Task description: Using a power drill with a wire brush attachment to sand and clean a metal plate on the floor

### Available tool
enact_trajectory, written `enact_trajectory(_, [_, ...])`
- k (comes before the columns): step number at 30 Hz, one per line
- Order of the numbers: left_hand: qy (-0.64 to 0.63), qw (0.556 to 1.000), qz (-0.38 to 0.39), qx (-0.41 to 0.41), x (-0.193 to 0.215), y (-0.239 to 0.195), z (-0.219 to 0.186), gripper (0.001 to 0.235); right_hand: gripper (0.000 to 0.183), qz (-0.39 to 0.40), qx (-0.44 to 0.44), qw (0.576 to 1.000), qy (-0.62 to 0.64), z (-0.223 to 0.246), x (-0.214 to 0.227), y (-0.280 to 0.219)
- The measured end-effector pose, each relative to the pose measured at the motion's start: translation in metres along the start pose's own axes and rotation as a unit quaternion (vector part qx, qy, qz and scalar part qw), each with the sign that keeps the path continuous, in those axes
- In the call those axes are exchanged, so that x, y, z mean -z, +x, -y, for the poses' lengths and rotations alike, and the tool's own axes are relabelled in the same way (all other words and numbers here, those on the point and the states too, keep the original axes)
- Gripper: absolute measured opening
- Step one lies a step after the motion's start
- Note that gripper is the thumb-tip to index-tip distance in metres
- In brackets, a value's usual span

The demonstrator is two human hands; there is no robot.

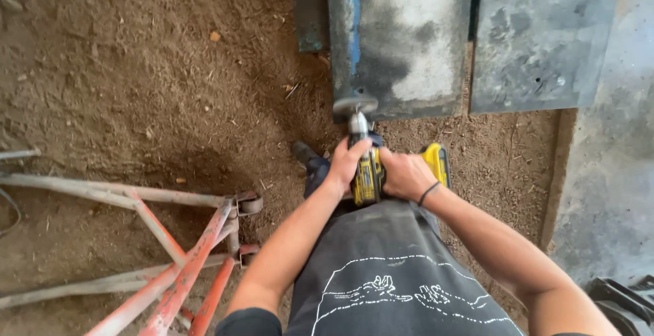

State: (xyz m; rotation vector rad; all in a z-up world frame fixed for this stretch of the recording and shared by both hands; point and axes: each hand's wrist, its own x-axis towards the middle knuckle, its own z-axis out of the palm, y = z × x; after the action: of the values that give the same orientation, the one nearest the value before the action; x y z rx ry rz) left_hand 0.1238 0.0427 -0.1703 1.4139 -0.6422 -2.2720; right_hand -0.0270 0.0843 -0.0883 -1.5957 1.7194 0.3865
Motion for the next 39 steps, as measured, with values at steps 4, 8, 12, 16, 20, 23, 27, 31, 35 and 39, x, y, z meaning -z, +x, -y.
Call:
enact_trajectory(4, [0.01, 0.999, -0.007, -0.045, -0.001, 0.021, -0.017, 0.048, 0.028, -0.05, 0.002, 0.999, -0.017, 0.004, 0.008, 0.019])
enact_trajectory(8, [0.032, 0.998, -0.012, -0.045, -0.002, 0.015, -0.012, 0.049, 0.03, -0.057, -0.011, 0.998, -0.011, 0.003, 0.001, 0.011])
enact_trajectory(12, [-0.007, 1.0, -0.001, 0.008, 0.008, 0.007, 0.026, 0.049, 0.031, -0.021, 0.008, 1.0, -0.011, 0.002, -0.005, -0.014])
enact_trajectory(16, [-0.007, 1.0, -0.016, 0.003, 0.013, 0.002, 0.005, 0.041, 0.03, -0.024, 0.016, 1.0, 0.002, 0.009, -0.013, 0.002])
enact_trajectory(20, [0.021, 0.998, -0.02, -0.051, 0.035, 0.033, -0.007, 0.042, 0.031, -0.08, 0.009, 0.997, 0.018, 0.018, -0.021, 0.028])
enact_trajectory(23, [0.042, 0.997, -0.014, -0.058, 0.03, 0.011, -0.023, 0.047, 0.032, -0.085, 0.013, 0.996, 0.024, 0.023, -0.02, 0.024])
enact_trajectory(27, [0.032, 0.999, 0.0, -0.013, 0.041, -0.011, 0.011, 0.044, 0.03, -0.039, 0.021, 0.999, 0.019, 0.028, -0.038, -0.003])
enact_trajectory(31, [0.01, 0.999, -0.019, -0.026, 0.056, 0.017, 0.035, 0.04, 0.03, -0.052, 0.024, 0.998, 0.02, 0.035, -0.031, 0.004])
enact_trajectory(35, [0.024, 0.998, -0.007, -0.05, 0.061, 0.031, 0.001, 0.042, 0.032, -0.087, 0.031, 0.996, 0.003, 0.036, -0.032, 0.033])
enact_trajectory(39, [0.022, 0.998, -0.002, -0.056, 0.063, 0.037, 0.013, 0.04, 0.032, -0.061, 0.026, 0.998, 0.001, 0.038, -0.019, 0.022])
